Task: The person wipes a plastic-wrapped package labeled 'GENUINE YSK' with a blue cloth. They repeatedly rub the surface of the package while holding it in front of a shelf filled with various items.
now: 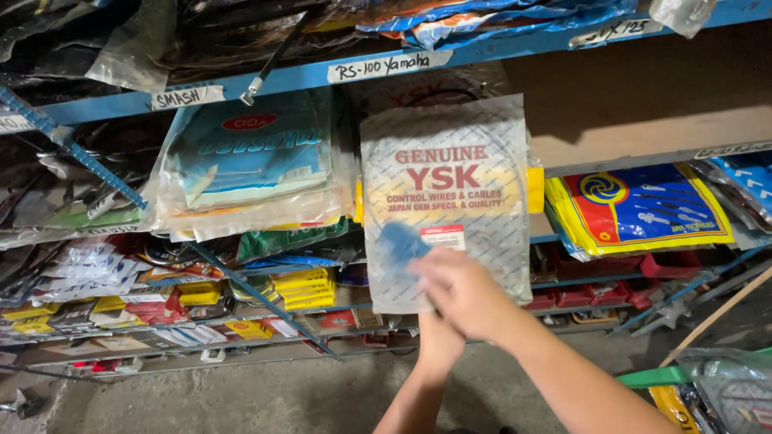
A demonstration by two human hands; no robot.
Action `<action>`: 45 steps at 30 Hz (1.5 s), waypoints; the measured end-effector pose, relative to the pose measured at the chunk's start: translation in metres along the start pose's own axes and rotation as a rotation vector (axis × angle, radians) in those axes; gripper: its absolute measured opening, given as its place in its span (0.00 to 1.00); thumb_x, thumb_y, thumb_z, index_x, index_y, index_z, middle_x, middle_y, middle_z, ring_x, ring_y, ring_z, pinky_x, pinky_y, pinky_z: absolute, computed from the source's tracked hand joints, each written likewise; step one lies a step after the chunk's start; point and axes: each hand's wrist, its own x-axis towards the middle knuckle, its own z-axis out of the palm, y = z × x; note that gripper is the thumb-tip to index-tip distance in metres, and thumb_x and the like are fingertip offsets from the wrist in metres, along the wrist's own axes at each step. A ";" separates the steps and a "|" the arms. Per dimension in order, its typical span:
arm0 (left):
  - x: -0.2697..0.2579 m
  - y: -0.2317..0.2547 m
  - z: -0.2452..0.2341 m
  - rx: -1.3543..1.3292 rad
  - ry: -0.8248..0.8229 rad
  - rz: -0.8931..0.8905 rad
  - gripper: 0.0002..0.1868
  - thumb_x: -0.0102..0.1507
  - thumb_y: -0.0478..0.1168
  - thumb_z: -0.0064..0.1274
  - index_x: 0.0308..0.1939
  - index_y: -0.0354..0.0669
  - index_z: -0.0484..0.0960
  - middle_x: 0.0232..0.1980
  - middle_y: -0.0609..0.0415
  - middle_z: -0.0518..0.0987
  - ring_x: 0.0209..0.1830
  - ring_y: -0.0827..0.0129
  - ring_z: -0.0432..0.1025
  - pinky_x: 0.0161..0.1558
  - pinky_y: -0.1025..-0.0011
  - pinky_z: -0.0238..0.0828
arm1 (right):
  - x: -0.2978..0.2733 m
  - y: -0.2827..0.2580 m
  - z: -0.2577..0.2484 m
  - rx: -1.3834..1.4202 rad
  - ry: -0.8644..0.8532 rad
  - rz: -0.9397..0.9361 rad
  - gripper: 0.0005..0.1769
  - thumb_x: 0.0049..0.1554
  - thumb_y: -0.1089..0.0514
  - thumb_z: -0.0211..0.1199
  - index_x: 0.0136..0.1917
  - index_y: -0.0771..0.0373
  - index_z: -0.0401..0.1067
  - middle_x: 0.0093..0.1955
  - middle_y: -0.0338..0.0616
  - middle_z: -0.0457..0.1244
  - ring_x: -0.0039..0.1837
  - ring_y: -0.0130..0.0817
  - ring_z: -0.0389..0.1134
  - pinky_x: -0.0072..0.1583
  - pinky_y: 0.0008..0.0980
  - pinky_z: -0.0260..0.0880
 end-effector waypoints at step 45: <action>-0.008 0.034 0.030 -0.481 0.076 0.000 0.33 0.66 0.23 0.40 0.75 0.44 0.57 0.62 0.37 0.74 0.50 0.53 0.76 0.52 0.58 0.80 | -0.016 0.054 -0.039 -0.265 0.430 0.358 0.18 0.51 0.58 0.69 0.56 0.61 0.79 0.68 0.59 0.59 0.62 0.56 0.66 0.62 0.43 0.68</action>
